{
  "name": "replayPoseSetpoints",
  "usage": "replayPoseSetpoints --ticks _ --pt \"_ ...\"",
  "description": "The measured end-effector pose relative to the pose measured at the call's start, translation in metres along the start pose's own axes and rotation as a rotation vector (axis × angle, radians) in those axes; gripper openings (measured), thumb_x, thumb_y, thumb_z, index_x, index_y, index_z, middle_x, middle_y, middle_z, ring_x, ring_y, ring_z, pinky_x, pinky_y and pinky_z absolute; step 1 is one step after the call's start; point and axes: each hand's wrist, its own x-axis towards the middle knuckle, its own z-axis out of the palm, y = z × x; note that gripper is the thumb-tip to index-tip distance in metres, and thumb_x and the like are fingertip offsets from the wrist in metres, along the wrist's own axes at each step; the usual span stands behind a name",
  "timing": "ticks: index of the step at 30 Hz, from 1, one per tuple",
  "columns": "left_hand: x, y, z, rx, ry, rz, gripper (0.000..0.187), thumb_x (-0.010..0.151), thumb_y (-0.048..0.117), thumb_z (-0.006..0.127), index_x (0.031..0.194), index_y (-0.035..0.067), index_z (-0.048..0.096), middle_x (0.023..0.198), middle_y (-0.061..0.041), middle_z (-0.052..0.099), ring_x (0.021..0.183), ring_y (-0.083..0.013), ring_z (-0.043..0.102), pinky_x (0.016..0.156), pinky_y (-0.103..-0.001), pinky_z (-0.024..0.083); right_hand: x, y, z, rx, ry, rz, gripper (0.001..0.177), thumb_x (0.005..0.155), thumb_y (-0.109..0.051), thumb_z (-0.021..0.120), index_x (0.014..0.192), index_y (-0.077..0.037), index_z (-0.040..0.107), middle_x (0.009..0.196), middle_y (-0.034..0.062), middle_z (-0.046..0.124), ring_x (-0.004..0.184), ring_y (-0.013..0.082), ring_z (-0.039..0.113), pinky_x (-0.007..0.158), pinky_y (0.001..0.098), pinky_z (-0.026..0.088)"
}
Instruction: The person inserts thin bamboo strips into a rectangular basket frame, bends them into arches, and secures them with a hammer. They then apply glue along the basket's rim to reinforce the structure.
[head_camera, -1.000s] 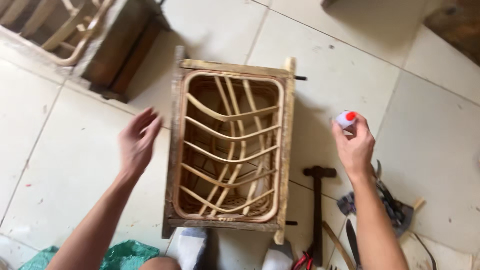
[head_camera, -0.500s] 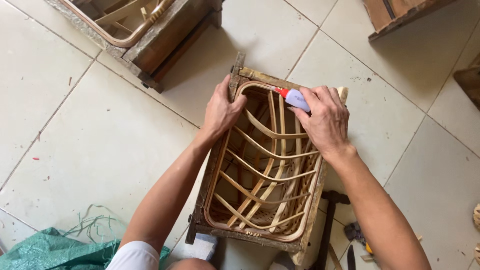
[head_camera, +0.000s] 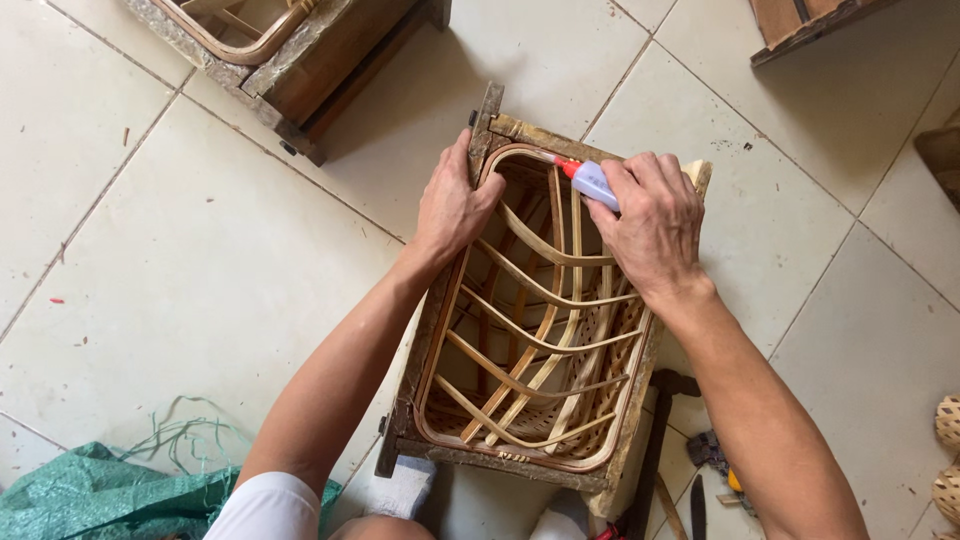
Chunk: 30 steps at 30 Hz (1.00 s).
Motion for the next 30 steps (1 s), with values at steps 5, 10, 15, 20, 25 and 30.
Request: replayPoseSetpoints --ticks 5,10,15,20,25,30 --pt "-0.001 0.002 -0.001 0.004 -0.008 -0.014 0.084 0.086 0.032 0.059 0.156 -0.004 0.029 0.124 -0.018 0.060 0.112 -0.0298 0.062 0.101 -0.047 0.050 -0.001 0.002 0.002 -0.050 0.001 -0.042 0.034 0.084 -0.020 0.090 0.111 -0.005 0.075 0.098 0.0061 0.066 0.095 0.0219 0.062 0.079 0.0375 0.055" --pt "0.001 -0.002 0.002 -0.010 -0.056 -0.081 0.084 0.088 0.031 0.057 0.160 0.000 0.024 0.126 -0.019 0.060 0.108 -0.0296 0.062 0.096 -0.048 0.055 -0.017 0.019 -0.009 -0.034 -0.018 0.003 0.034 0.086 -0.023 0.091 0.112 -0.005 0.076 0.098 0.0062 0.068 0.090 0.0203 0.062 0.078 0.0367 0.055" --pt "0.005 -0.007 0.004 -0.008 -0.034 -0.020 0.084 0.088 0.028 0.058 0.158 -0.002 0.023 0.137 -0.022 0.054 0.115 -0.0313 0.061 0.101 -0.050 0.052 -0.028 0.027 -0.017 -0.011 -0.024 0.037 0.035 0.083 -0.023 0.090 0.111 -0.005 0.077 0.098 0.0059 0.069 0.090 0.0201 0.063 0.078 0.0379 0.054" --pt "0.003 -0.006 0.004 0.027 -0.001 0.018 0.084 0.088 0.028 0.058 0.158 -0.003 0.024 0.146 -0.025 0.050 0.123 -0.0344 0.058 0.105 -0.050 0.049 -0.026 0.025 -0.011 -0.033 -0.014 0.028 0.032 0.083 -0.022 0.091 0.107 -0.006 0.076 0.095 0.0052 0.069 0.090 0.0208 0.062 0.080 0.0387 0.052" --pt "0.003 -0.001 0.001 0.032 -0.047 -0.069 0.084 0.087 0.030 0.056 0.158 -0.002 0.025 0.143 -0.023 0.053 0.122 -0.0331 0.061 0.107 -0.047 0.050 -0.027 0.033 -0.013 -0.043 -0.007 0.005 0.032 0.086 -0.024 0.091 0.109 -0.006 0.077 0.097 0.0054 0.070 0.090 0.0195 0.061 0.079 0.0374 0.050" --pt "0.001 -0.003 0.001 0.033 0.004 0.033 0.082 0.090 0.031 0.058 0.157 -0.005 0.026 0.147 -0.025 0.049 0.125 -0.0353 0.058 0.108 -0.048 0.047 -0.040 0.047 -0.019 -0.045 -0.018 0.017 0.037 0.082 -0.025 0.091 0.111 -0.007 0.077 0.098 0.0054 0.071 0.090 0.0200 0.061 0.080 0.0377 0.049"
